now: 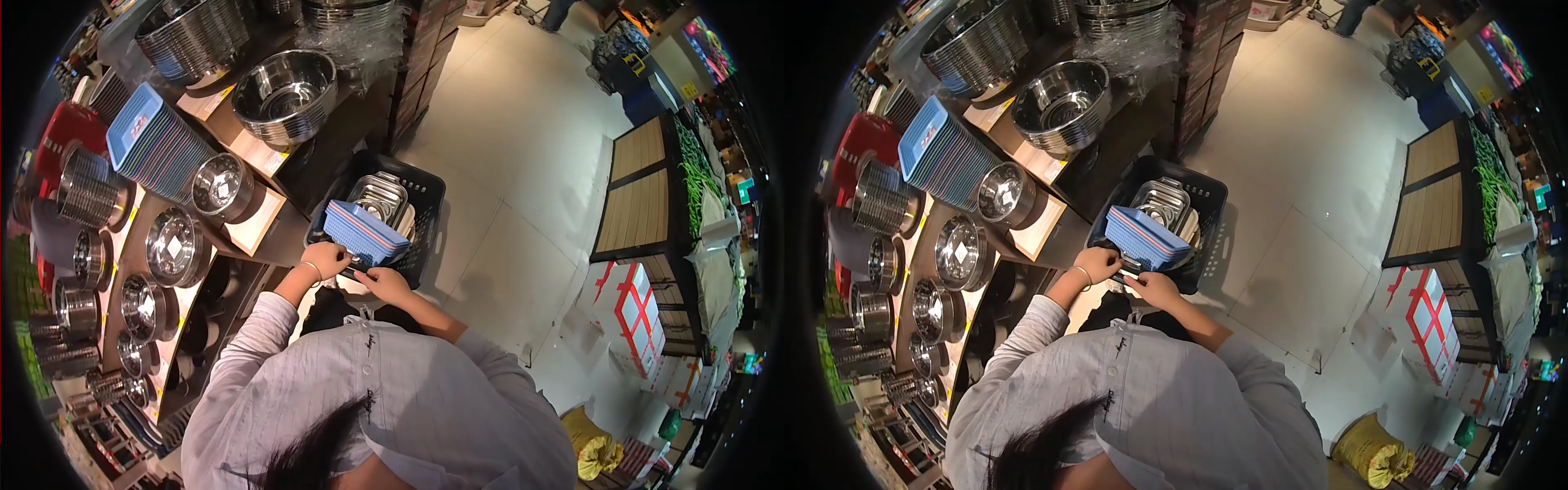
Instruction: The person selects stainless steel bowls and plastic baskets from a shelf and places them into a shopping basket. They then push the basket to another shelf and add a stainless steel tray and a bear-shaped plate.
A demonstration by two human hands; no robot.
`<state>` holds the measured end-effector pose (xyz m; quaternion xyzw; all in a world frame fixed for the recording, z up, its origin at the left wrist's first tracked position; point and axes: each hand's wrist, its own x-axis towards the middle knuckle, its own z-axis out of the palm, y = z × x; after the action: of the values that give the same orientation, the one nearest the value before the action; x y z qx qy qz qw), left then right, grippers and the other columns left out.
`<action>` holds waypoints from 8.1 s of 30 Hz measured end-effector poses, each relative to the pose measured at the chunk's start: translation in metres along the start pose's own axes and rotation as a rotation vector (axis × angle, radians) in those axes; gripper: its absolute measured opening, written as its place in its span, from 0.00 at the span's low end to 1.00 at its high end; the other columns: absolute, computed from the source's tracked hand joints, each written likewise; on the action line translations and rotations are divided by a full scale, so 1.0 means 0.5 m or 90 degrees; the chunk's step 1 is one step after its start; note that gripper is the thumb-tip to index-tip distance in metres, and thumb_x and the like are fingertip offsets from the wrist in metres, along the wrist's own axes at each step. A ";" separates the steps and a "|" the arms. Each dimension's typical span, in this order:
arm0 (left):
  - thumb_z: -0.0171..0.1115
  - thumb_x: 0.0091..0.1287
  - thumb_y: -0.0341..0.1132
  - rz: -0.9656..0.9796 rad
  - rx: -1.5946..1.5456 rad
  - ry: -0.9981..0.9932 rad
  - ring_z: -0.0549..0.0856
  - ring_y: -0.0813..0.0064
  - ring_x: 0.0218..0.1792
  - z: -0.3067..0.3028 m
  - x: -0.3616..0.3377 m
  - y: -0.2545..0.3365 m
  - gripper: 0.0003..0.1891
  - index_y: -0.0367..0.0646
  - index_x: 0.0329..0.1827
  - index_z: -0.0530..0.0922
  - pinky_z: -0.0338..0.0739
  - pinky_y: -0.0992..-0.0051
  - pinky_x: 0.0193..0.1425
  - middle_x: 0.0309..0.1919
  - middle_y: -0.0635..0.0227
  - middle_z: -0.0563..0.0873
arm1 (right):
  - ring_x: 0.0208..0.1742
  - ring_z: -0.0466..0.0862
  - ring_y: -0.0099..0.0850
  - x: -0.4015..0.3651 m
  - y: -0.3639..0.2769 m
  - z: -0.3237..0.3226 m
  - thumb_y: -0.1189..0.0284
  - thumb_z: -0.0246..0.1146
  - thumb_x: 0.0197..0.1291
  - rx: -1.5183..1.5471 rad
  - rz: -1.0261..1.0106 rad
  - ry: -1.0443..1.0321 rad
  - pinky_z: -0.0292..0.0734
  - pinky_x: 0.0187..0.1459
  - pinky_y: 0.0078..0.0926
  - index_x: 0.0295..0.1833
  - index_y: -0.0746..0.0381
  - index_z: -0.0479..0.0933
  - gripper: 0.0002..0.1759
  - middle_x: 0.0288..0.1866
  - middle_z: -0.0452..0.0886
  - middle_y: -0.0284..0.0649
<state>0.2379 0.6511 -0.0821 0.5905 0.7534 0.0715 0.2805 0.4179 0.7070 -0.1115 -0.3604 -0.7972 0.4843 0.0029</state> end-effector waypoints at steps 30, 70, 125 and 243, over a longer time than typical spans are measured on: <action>0.57 0.52 0.30 0.127 0.216 -0.313 0.74 0.61 0.54 0.159 0.161 -0.062 0.22 0.44 0.53 0.71 0.72 0.68 0.53 0.55 0.63 0.72 | 0.55 0.70 0.49 0.111 0.193 0.184 0.61 0.54 0.57 -0.046 0.202 0.043 0.65 0.56 0.36 0.58 0.68 0.63 0.28 0.55 0.69 0.55; 0.54 0.52 0.30 0.315 0.113 0.306 0.79 0.69 0.41 -0.166 -0.240 0.084 0.09 0.43 0.37 0.72 0.76 0.74 0.44 0.42 0.69 0.78 | 0.45 0.73 0.40 -0.165 -0.063 -0.179 0.78 0.68 0.31 -0.154 -0.274 0.311 0.69 0.46 0.33 0.31 0.61 0.74 0.15 0.34 0.76 0.38; 0.56 0.58 0.31 -0.129 0.087 0.891 0.75 0.60 0.49 -0.686 -0.290 -0.625 0.15 0.42 0.48 0.70 0.73 0.66 0.50 0.52 0.60 0.73 | 0.54 0.69 0.49 0.627 -1.008 0.135 0.62 0.54 0.58 -0.292 -0.605 0.292 0.66 0.53 0.37 0.53 0.69 0.64 0.24 0.55 0.67 0.49; 0.62 0.54 0.42 0.000 0.156 0.703 0.59 0.43 0.61 -0.669 -0.354 -0.431 0.25 0.50 0.55 0.68 0.57 0.54 0.63 0.57 0.57 0.66 | 0.30 0.77 0.27 0.418 -0.961 0.152 0.73 0.56 0.58 0.637 -0.225 0.015 0.82 0.32 0.24 0.42 0.70 0.67 0.11 0.34 0.72 0.42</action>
<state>-0.0891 0.4982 0.1618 0.4936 0.7913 0.2817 -0.2256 -0.0383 0.6389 0.1481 -0.1808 -0.5170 0.7936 0.2649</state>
